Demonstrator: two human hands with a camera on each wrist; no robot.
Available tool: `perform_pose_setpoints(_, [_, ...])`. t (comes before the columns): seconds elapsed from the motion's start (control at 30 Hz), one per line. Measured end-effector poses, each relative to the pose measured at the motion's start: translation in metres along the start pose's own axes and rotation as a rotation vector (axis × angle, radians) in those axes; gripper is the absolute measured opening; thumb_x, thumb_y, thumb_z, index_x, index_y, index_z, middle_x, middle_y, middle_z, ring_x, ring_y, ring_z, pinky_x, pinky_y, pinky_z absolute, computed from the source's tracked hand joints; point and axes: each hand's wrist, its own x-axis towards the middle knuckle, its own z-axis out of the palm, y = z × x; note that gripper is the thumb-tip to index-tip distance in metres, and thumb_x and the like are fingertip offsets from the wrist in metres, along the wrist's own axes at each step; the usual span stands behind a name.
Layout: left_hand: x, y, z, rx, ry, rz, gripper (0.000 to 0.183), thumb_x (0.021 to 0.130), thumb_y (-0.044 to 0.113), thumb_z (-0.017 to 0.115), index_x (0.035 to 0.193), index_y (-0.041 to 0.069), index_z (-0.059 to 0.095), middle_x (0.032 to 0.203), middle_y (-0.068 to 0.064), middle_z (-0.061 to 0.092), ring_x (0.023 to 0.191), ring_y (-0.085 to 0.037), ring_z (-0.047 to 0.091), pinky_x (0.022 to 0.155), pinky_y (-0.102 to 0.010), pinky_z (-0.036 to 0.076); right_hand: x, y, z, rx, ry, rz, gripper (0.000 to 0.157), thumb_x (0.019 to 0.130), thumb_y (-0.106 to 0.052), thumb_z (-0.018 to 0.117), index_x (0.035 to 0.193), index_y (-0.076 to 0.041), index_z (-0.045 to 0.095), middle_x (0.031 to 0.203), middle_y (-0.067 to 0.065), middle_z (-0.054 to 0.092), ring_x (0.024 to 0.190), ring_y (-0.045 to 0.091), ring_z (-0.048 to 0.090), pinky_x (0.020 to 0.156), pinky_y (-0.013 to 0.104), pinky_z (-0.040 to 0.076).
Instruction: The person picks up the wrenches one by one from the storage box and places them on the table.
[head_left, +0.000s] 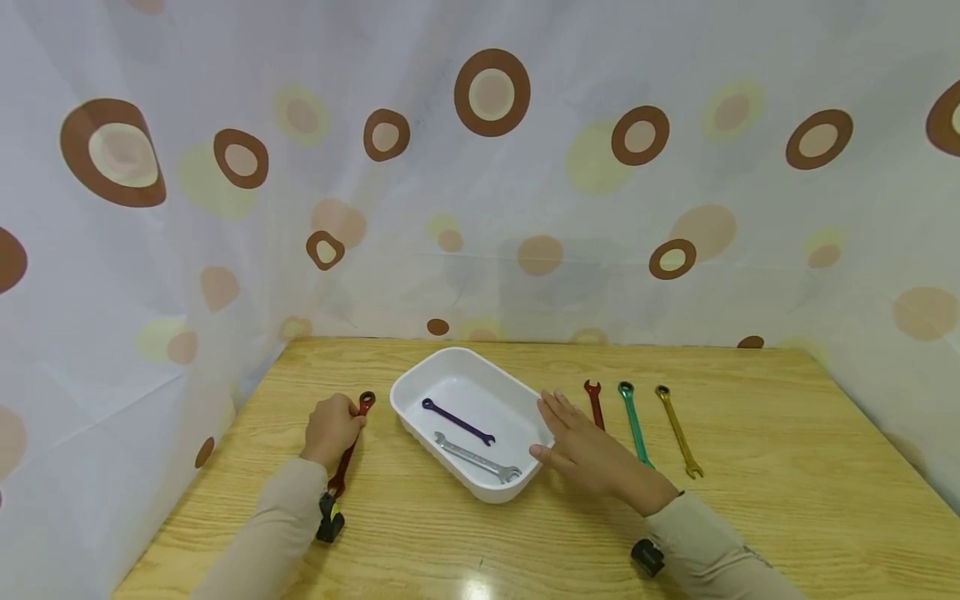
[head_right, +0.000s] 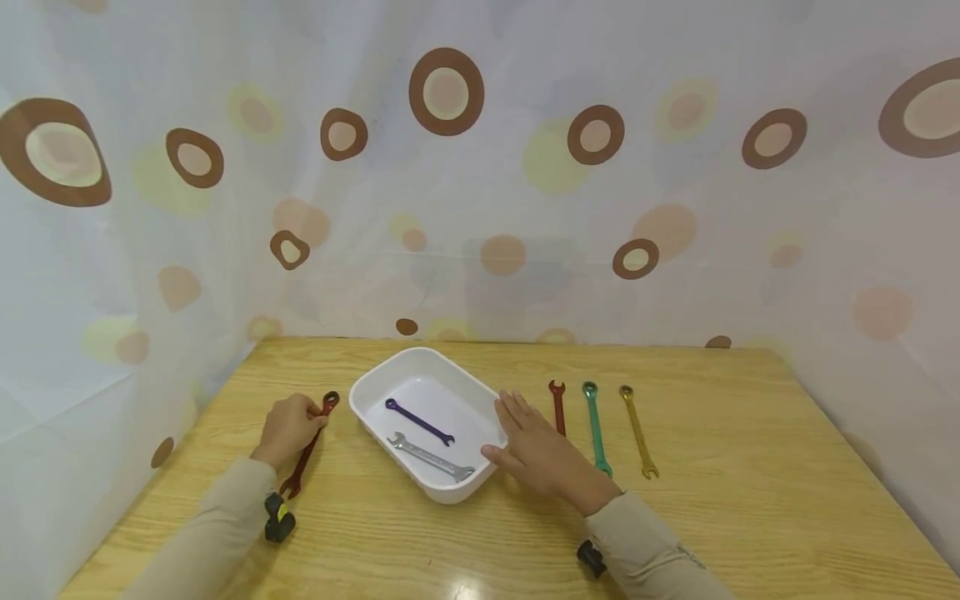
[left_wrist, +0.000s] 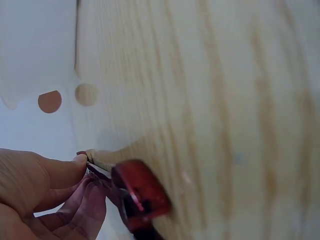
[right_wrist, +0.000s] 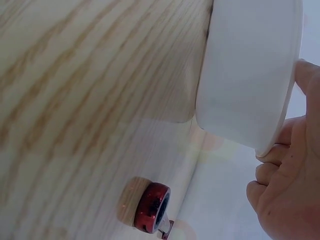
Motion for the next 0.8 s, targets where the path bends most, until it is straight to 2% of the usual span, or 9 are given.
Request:
perform_pose_setpoints(0.27, [-0.0017, -0.0013, 0.0014, -0.018, -0.009, 0.009, 0.014, 0.086, 0.009, 0.071, 0.086, -0.005, 0.069, 0.084, -0.017, 0.069, 0.073, -0.031, 0.065, 0.064, -0.043, 0.054, -0.0018, -0.0028, -0.0034, 0.041, -0.004, 0.0, 0.078, 0.099, -0.051, 0.041, 0.151, 0.003, 0.018, 0.159, 0.017, 0.012, 0.146, 0.035, 0.005, 0.116, 0.052, 0.015])
perform_pose_setpoints(0.8, [-0.0039, -0.0035, 0.0017, -0.074, 0.01, 0.004, 0.014, 0.085, 0.008, 0.071, 0.088, -0.005, 0.07, 0.086, -0.018, 0.07, 0.075, -0.03, 0.066, 0.065, -0.042, 0.054, -0.0011, -0.0022, -0.0016, 0.025, 0.002, -0.003, 0.078, 0.099, -0.052, 0.04, 0.15, 0.003, 0.019, 0.159, 0.014, 0.01, 0.146, 0.035, 0.007, 0.116, 0.051, 0.016])
